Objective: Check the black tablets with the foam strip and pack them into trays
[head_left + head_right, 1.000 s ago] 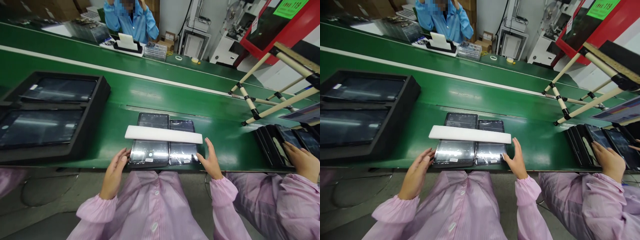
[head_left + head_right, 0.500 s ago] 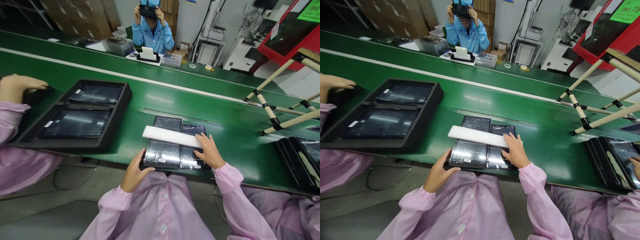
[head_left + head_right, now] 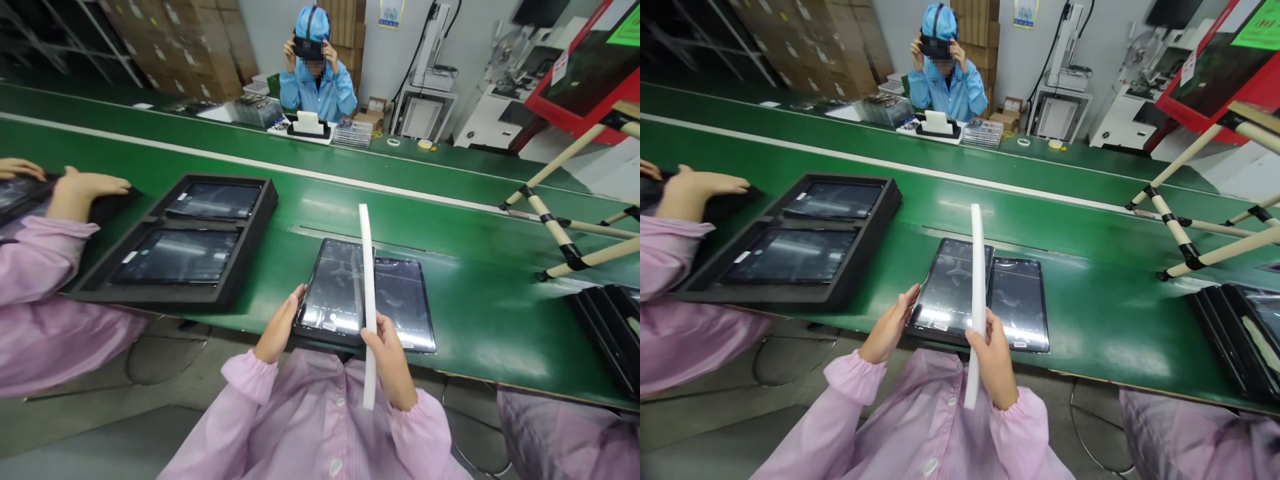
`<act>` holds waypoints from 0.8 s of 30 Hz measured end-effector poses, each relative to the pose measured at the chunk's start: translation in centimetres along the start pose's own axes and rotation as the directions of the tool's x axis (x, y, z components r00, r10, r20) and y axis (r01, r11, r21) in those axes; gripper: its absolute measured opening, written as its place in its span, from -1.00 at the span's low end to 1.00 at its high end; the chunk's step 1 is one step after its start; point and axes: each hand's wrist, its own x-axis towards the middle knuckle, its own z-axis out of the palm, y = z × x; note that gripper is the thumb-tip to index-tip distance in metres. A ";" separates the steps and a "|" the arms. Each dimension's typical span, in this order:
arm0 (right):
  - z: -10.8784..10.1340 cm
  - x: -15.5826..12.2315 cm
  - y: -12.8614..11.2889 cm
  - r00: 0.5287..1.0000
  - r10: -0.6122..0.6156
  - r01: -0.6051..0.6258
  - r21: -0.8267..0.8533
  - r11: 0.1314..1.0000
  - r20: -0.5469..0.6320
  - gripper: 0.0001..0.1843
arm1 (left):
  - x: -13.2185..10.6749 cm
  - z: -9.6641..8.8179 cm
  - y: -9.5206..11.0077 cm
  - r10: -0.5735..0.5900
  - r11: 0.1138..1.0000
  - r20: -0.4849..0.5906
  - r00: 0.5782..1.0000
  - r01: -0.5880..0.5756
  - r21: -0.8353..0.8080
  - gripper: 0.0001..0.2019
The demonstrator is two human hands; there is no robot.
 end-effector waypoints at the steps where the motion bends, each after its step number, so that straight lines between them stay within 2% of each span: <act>1: 0.5 0.2 0.2 1.000 0.003 -0.003 0.011 1.000 -0.005 -0.43 | 0.4 0.6 0.3 -0.012 1.000 -0.001 1.000 0.012 -0.006 -0.16; 4: 1.4 0.3 0.5 1.000 -0.010 0.010 -0.024 1.000 -0.012 -0.50 | 0.7 1.8 1.0 -0.001 1.000 -0.006 1.000 0.001 0.025 -0.21; 7: 1.8 -0.1 0.3 0.999 -0.036 0.033 -0.083 0.996 -0.030 -0.55 | 0.0 2.3 1.6 0.049 0.994 -0.047 0.998 -0.044 0.098 -0.25; 10: 0.8 -0.8 -0.6 0.996 -0.081 0.077 -0.094 0.993 -0.030 -0.51 | -1.7 3.3 2.3 0.103 0.980 -0.021 0.994 -0.098 0.172 -0.27; 12: -1.2 -1.4 -1.4 0.993 -0.107 0.100 -0.115 0.988 -0.050 -0.45 | -3.1 5.3 2.5 0.166 0.968 0.029 0.986 -0.168 0.184 -0.28; 15: -6.1 -2.3 -2.7 0.987 -0.087 0.069 -0.140 0.988 -0.133 -0.35 | -4.9 10.2 2.5 0.225 0.961 0.101 0.969 -0.238 0.139 -0.28; 19: -13.1 -1.7 -3.5 0.970 -0.010 -0.035 -0.178 0.983 -0.244 -0.35 | -5.4 16.8 1.9 0.104 0.989 0.231 0.967 -0.124 0.075 -0.14; 21: -15.2 -0.7 -3.2 0.969 0.022 -0.072 -0.197 0.978 -0.247 -0.38 | -5.1 18.6 1.5 0.057 0.995 0.261 0.964 -0.076 0.063 -0.06; 24: -16.6 0.4 -2.0 0.976 0.005 -0.048 -0.194 0.980 -0.218 -0.45 | -4.7 19.3 1.2 0.038 0.996 0.257 0.966 -0.059 0.074 -0.01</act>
